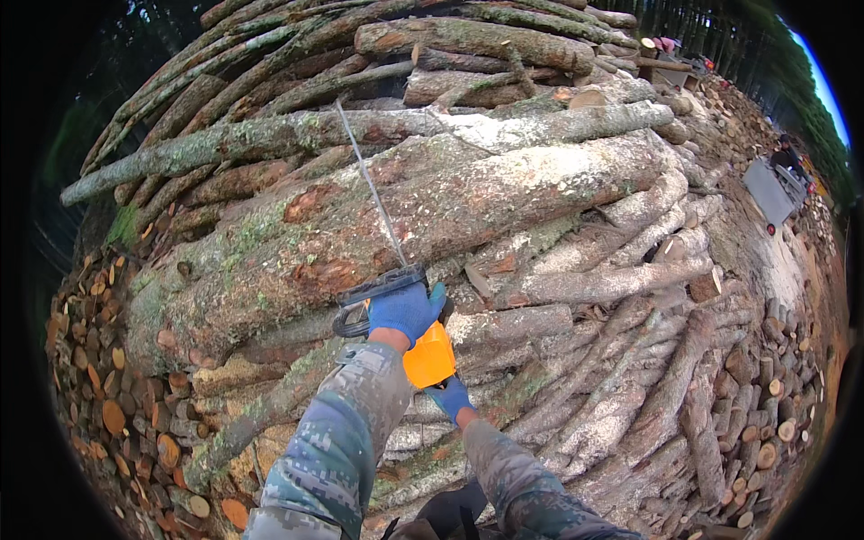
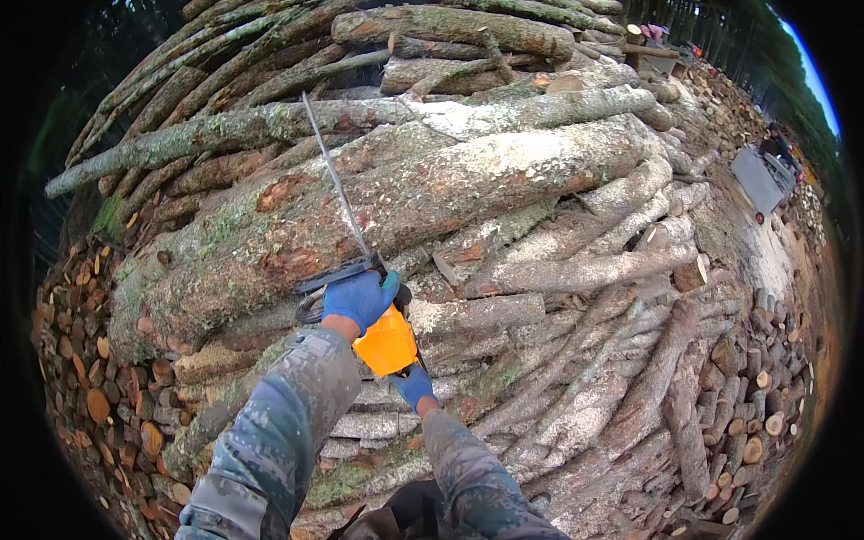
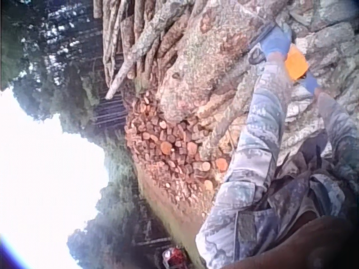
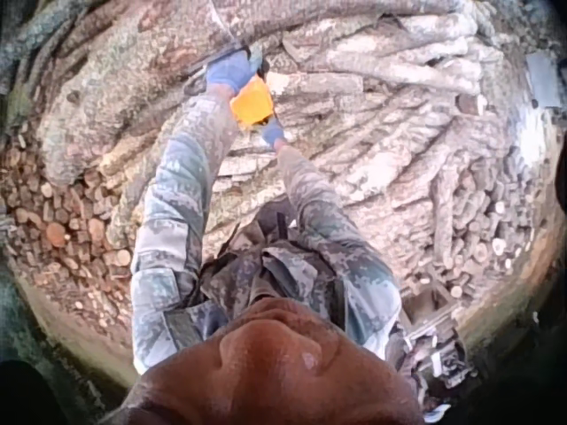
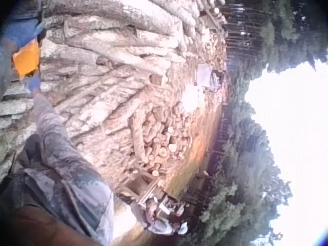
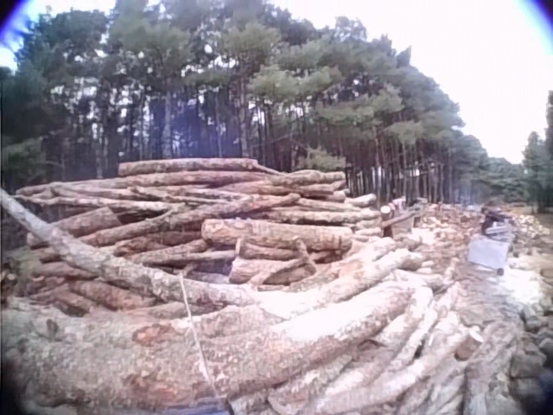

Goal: The person uses a chainsaw to cut stacked logs into shorter sections. They position the saw, cut through individual logs, and move to the next log in the pile. Cut pieces fall to the ground as the work continues.

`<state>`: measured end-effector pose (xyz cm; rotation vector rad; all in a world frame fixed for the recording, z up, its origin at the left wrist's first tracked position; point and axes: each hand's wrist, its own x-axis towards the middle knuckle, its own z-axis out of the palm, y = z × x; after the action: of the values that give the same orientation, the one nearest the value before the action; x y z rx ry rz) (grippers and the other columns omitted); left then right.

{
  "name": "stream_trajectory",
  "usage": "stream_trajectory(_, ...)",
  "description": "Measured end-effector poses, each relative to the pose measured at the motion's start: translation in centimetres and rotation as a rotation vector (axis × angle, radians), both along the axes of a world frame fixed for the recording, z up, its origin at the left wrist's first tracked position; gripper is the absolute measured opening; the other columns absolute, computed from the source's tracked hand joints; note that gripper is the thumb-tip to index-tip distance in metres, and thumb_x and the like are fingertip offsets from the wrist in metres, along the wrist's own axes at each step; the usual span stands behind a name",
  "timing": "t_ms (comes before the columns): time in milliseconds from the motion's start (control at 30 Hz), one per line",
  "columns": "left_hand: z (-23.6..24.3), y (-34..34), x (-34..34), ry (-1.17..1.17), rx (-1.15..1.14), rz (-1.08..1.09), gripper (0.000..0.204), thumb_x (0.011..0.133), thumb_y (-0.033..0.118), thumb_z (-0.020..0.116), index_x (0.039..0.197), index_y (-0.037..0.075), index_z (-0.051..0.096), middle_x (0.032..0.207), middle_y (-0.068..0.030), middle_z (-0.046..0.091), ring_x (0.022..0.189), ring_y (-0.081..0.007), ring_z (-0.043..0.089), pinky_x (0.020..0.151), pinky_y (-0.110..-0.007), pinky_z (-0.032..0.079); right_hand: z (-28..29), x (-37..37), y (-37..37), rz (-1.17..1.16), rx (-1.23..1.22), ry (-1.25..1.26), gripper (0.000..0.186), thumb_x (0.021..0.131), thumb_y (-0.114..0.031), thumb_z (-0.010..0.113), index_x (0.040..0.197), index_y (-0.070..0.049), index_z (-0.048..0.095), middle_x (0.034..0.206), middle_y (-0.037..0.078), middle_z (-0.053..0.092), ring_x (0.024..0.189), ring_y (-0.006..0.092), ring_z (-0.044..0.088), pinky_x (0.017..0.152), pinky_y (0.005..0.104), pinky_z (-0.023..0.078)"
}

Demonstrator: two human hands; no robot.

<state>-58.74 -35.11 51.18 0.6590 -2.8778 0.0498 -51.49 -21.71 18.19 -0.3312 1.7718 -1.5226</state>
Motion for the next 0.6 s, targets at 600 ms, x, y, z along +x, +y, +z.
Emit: stream_trajectory(600,8.3,-3.6,-1.8,-0.081,0.052,0.044,0.063,0.102,0.057,0.051,0.084,0.002,0.077,0.085,-0.0236,0.073,0.081,-0.0420,0.071,0.077,-0.053,0.055,17.1,1.2,3.9,0.131,0.293,0.181,0.055,0.089,-0.051,0.071,0.129,-0.013,0.068,0.103,0.021,0.074,0.096,0.0348,0.072,0.085,0.0459,0.053)
